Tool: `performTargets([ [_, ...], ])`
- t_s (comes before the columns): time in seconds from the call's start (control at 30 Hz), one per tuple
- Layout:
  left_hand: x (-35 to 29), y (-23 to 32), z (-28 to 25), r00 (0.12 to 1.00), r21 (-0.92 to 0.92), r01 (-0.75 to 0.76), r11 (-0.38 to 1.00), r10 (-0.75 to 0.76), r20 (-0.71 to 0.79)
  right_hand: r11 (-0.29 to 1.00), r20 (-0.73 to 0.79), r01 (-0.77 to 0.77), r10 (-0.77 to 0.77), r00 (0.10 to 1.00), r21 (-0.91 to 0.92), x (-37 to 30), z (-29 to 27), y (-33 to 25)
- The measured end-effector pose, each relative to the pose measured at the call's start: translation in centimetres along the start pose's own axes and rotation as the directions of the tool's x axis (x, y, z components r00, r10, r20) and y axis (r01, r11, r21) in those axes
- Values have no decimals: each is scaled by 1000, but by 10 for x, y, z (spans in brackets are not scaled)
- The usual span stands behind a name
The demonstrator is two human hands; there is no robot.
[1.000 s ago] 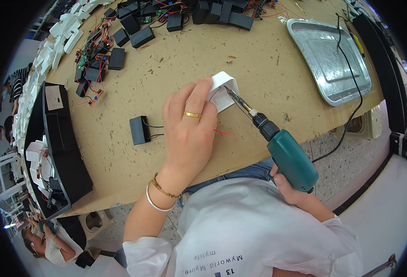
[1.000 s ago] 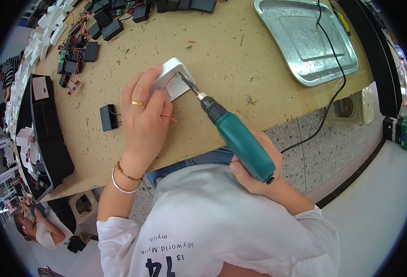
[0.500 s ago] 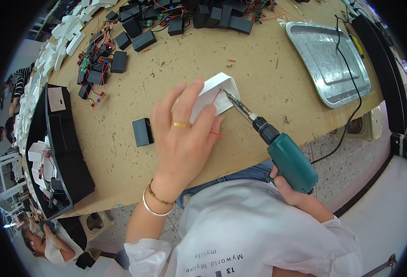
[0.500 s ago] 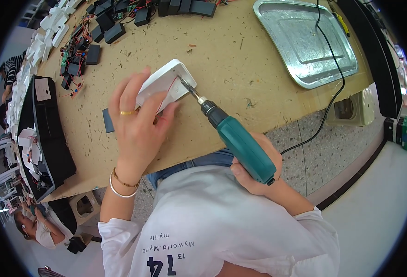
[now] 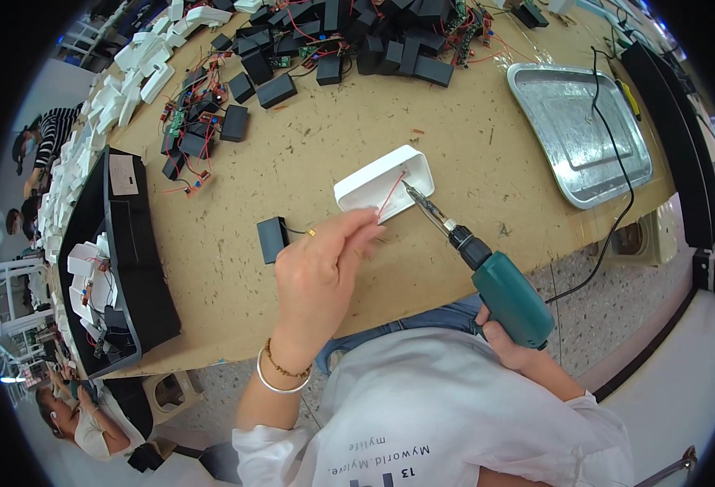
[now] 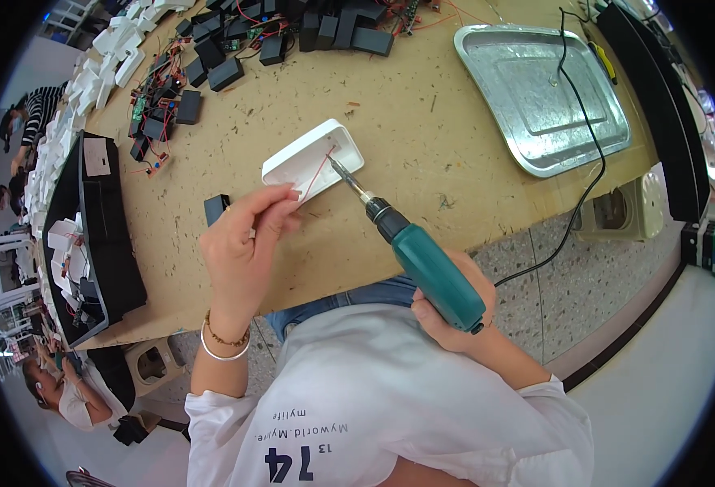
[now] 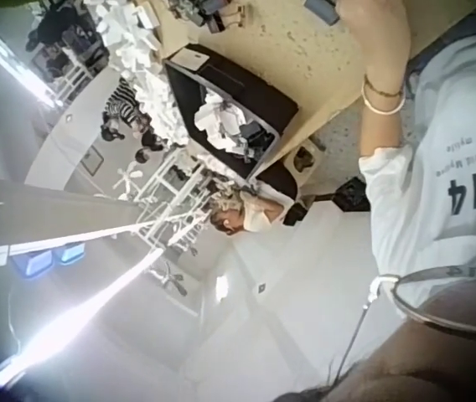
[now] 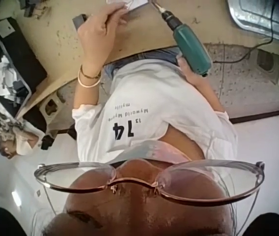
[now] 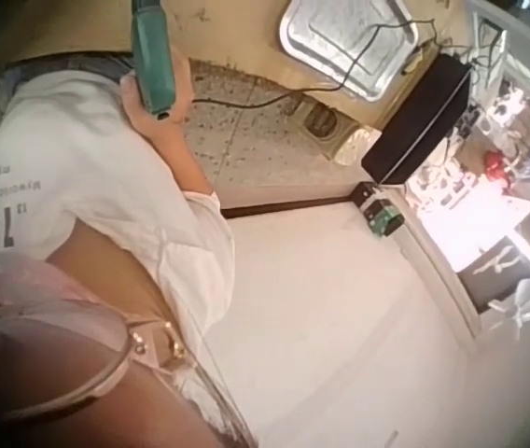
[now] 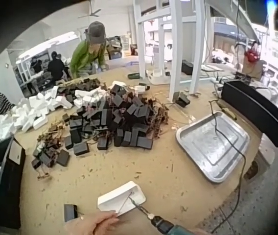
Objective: Soldering electronic components and assembling them into plastic housings.
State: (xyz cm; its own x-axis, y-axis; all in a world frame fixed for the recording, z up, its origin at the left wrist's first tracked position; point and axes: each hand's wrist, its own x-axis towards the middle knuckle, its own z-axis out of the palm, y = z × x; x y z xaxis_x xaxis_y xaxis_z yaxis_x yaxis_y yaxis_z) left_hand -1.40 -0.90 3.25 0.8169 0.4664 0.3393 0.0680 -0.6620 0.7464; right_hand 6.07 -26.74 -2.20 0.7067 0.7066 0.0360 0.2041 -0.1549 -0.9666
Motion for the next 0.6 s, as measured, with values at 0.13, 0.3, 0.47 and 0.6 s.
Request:
performTargets([
  [0.13, 10, -1, 2, 984, 161, -161, 974, 171, -54, 998, -25, 30, -29, 999, 50, 2, 3, 0],
  [0.3, 20, 1, 16, 979, 419, -151, 895, 195, -64, 997, -29, 66, -64, 997, 43, 0, 4, 4],
  [0.47, 28, -8, 36, 928, 519, -225, 825, 344, -145, 997, -26, 70, -70, 997, 20, -1, 3, 10],
  [0.6, 28, -21, 43, 953, 423, -218, 880, 284, -100, 995, 9, 95, -95, 995, -34, -1, 1, 8],
])
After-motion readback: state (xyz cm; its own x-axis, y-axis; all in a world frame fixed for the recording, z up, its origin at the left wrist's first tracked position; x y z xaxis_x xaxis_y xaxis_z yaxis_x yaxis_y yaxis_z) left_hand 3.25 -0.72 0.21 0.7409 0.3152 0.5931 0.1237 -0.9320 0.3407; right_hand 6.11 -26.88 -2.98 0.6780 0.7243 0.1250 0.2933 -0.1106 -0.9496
